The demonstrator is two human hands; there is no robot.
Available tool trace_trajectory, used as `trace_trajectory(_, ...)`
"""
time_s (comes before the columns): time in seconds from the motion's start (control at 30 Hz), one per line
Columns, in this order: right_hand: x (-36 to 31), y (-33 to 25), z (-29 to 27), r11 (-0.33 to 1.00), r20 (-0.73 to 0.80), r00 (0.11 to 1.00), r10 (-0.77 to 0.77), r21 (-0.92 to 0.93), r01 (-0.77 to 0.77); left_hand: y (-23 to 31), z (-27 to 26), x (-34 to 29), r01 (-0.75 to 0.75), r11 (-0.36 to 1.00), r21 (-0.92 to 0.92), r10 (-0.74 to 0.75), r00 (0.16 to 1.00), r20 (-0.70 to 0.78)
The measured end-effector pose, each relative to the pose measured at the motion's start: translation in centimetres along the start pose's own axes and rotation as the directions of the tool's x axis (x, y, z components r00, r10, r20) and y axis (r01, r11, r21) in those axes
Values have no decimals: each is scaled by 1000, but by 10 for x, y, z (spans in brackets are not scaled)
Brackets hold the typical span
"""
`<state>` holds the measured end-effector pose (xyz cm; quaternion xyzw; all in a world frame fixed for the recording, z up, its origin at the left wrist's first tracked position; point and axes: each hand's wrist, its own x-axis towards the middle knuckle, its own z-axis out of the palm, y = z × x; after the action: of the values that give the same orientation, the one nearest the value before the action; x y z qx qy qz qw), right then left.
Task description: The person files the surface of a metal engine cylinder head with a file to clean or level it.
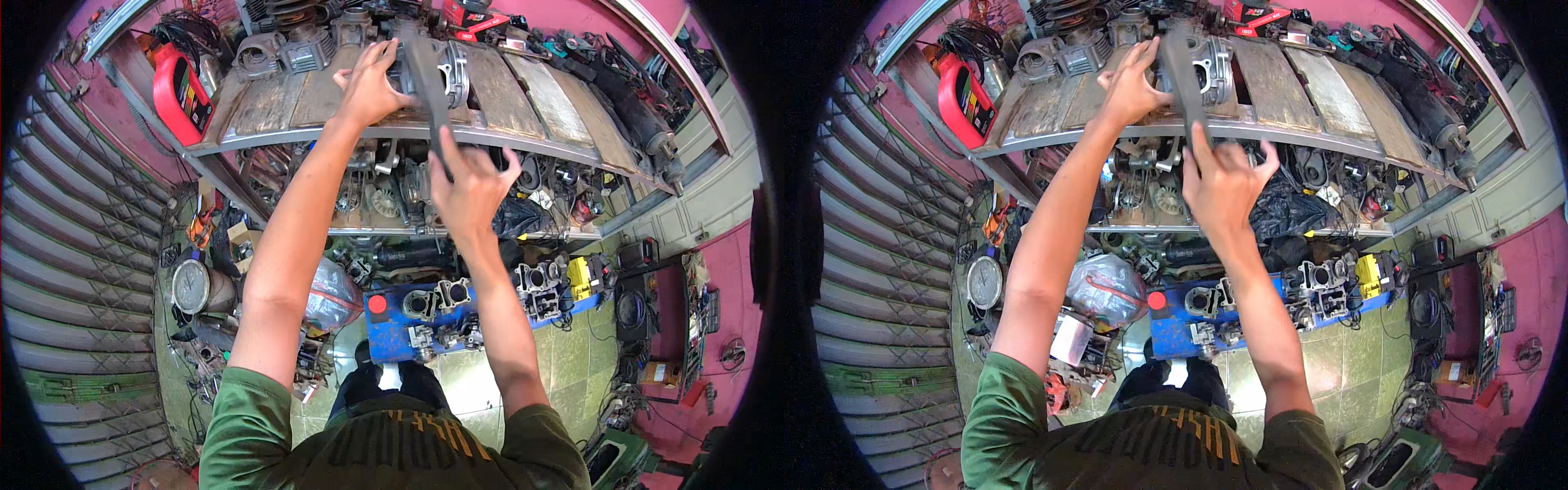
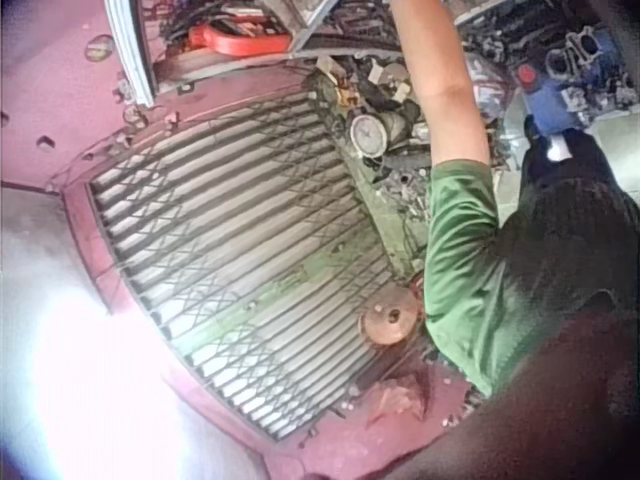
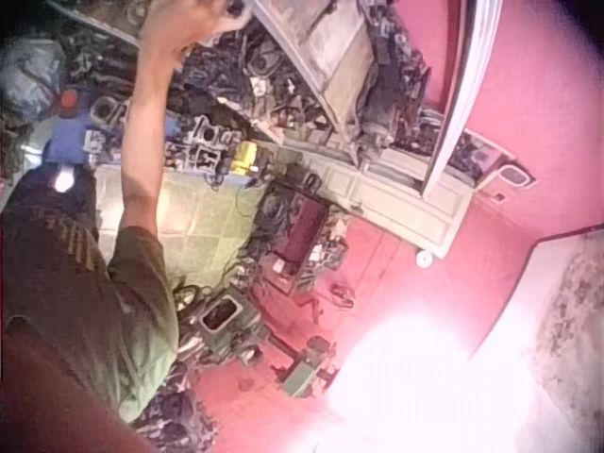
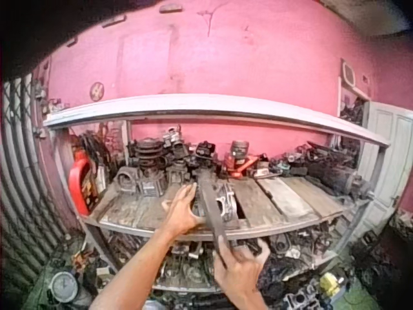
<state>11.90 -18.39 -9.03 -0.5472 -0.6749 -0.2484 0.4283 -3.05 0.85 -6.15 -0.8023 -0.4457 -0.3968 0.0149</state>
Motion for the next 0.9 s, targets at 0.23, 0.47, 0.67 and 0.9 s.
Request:
trace_trajectory(0.23, 29, 8, 15, 973, 81, 996, -49, -222, 66, -1, -3, 1, 14, 999, 38, -15, 1000, 7)
trace_trajectory(0.47, 11, 8, 5, 998, -55, 998, -23, -53, 20, -6, 4, -1, -6, 998, -60, 6, 1000, 4)
trace_trajectory(0.67, 42, 10, 20, 971, 58, 995, -81, -219, 91, -3, 8, -2, 122, 986, -111, -122, 992, 8)
trace_trajectory(0.9, 35, -1, 1, 995, 26, 999, -32, -89, 34, -5, 15, -4, 148, 969, -196, -155, 988, -18)
